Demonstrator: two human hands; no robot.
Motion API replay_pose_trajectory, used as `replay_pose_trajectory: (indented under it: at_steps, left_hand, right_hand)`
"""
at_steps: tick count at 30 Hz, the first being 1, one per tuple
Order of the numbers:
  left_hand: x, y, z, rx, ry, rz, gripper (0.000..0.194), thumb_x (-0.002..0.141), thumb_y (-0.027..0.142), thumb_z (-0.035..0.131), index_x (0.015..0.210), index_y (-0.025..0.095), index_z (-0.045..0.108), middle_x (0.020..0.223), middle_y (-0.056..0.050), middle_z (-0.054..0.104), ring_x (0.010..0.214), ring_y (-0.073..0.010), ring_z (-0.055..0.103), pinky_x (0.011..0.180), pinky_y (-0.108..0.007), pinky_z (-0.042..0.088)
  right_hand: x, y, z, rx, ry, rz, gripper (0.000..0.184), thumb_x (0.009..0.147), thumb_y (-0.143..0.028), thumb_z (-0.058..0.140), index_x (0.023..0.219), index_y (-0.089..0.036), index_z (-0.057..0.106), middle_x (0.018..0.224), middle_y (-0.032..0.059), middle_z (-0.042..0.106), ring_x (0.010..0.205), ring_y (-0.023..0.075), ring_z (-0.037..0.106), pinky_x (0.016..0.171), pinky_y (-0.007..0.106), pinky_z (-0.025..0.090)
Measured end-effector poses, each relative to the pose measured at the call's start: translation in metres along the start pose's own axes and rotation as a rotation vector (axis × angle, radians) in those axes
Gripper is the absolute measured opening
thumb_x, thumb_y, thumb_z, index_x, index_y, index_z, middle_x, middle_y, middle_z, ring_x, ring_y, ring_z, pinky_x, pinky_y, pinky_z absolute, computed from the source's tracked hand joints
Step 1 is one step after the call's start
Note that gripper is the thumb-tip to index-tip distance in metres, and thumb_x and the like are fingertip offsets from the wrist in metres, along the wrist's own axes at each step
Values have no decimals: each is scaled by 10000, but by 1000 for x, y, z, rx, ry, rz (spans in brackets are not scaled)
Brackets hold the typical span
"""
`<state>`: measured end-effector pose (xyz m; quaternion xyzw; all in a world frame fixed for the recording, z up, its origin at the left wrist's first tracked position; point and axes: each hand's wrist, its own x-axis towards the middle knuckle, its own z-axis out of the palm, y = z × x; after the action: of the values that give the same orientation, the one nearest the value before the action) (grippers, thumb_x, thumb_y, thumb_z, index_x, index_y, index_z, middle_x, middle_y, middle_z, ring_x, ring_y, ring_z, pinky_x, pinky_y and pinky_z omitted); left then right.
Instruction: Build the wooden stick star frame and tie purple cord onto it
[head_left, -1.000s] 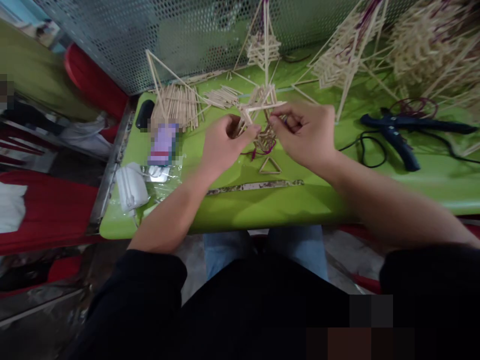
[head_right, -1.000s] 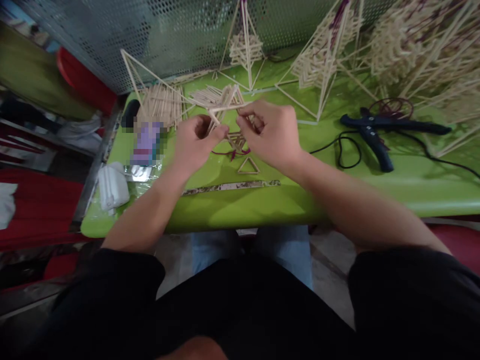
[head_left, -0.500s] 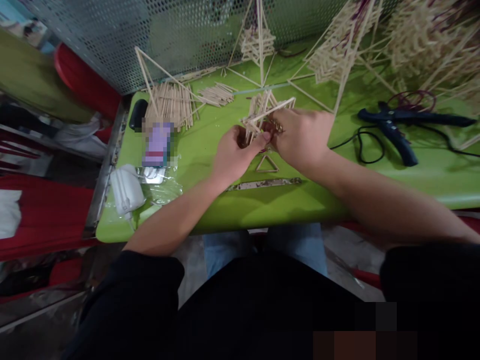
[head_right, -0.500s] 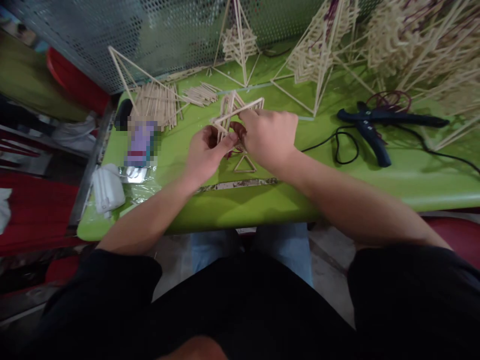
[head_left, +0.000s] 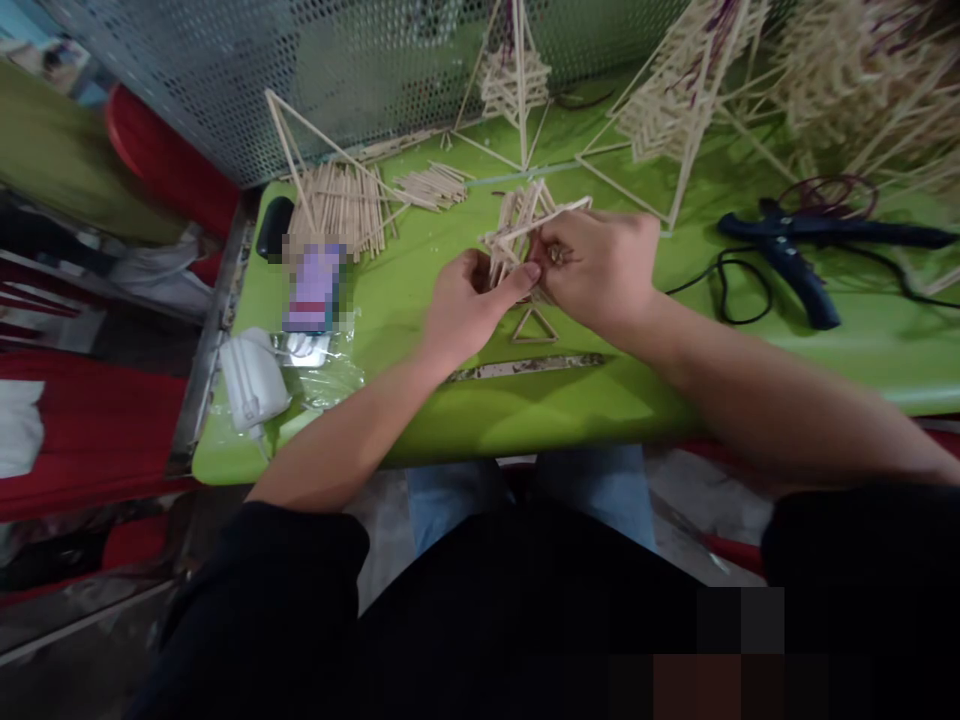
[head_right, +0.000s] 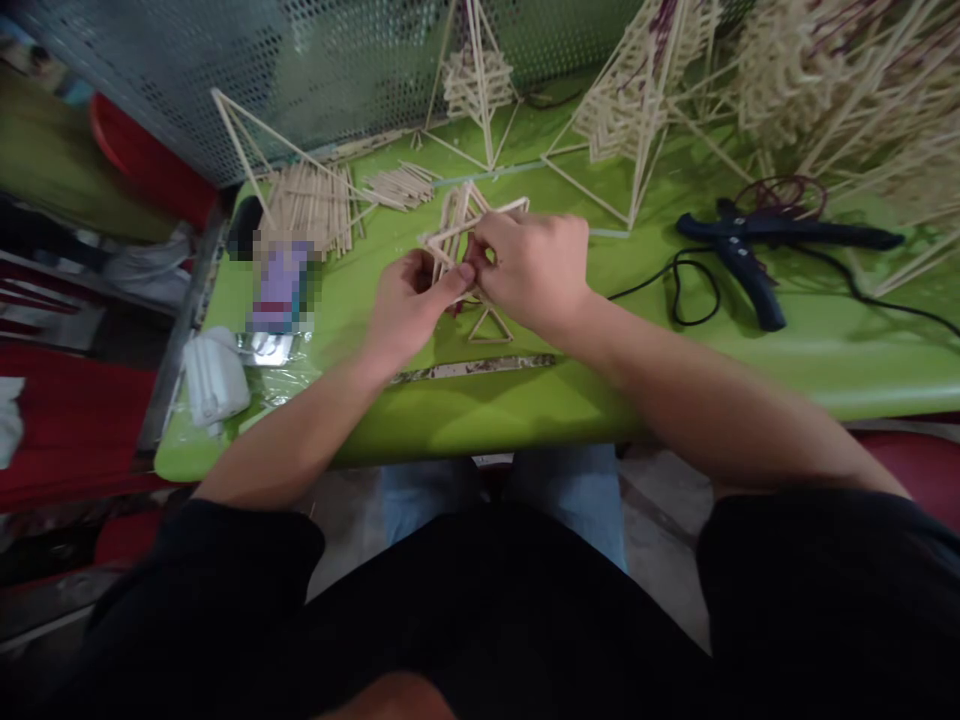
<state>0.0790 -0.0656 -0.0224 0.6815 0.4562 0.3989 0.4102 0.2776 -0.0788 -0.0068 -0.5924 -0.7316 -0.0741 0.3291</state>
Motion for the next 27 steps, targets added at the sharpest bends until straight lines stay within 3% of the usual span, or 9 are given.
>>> replay_pose_trajectory:
  at_steps: [3, 10, 14, 16, 20, 23, 25, 27]
  left_hand:
    - [2, 2, -4, -10, -25, -39, 562, 987, 772, 833, 927, 242, 657, 767, -4, 648, 702, -151, 657, 629, -295, 506]
    - [13, -6, -9, -39, 65, -52, 554, 1015, 746, 820, 894, 240, 629, 807, -10, 634, 793, -160, 718, 668, -280, 553]
    - [16, -7, -14, -101, 74, -44, 567, 989, 781, 826, 904, 239, 686, 811, -12, 636, 798, -155, 716, 665, -265, 564]
    - [18, -6, -16, -152, 68, -40, 566, 982, 785, 829, 915, 234, 718, 838, -16, 652, 784, -142, 704, 659, -256, 575]
    - [21, -3, -19, -224, 76, -50, 538, 1007, 749, 821, 926, 222, 747, 927, -31, 712, 775, -116, 688, 675, -234, 604]
    - [23, -2, -21, -243, 92, -62, 515, 1036, 725, 801, 934, 223, 753, 955, -31, 743, 749, -98, 686, 687, -221, 608]
    - [25, -3, -22, -253, 95, -79, 505, 1043, 724, 793, 946, 230, 759, 986, -34, 777, 729, -94, 688, 694, -223, 611]
    - [27, -4, -23, -273, 98, -96, 508, 1045, 736, 784, 961, 236, 763, 1016, -40, 806, 724, -94, 699, 702, -225, 614]
  right_hand:
    - [0, 3, -1, -10, 55, -23, 133, 910, -232, 658, 851, -210, 775, 798, 61, 770, 736, 203, 621, 702, 379, 350]
    - [2, 6, -6, 10, 170, -42, 174, 942, -313, 638, 782, -258, 677, 719, 36, 721, 676, 205, 595, 680, 383, 381]
    - [2, 8, -18, 118, 207, 67, 265, 1038, -392, 626, 797, -283, 642, 721, 56, 679, 703, 237, 591, 751, 432, 470]
    - [7, 15, -25, 236, 312, 110, 336, 1103, -461, 592, 812, -298, 626, 734, 71, 635, 716, 258, 581, 782, 474, 485]
    - [25, 44, -33, 402, 713, 76, 463, 1122, -649, 638, 818, -303, 595, 767, 77, 498, 760, 313, 588, 760, 495, 441]
    - [39, 61, -32, 398, 785, -10, 491, 1140, -696, 641, 844, -305, 613, 834, 103, 507, 911, 370, 655, 802, 493, 478]
    - [44, 60, -29, 414, 827, 39, 514, 1168, -703, 573, 833, -313, 573, 816, 88, 491, 834, 322, 620, 782, 474, 489]
    - [46, 50, -26, 506, 765, 161, 479, 1198, -628, 456, 827, -329, 509, 787, 66, 468, 679, 248, 496, 684, 437, 452]
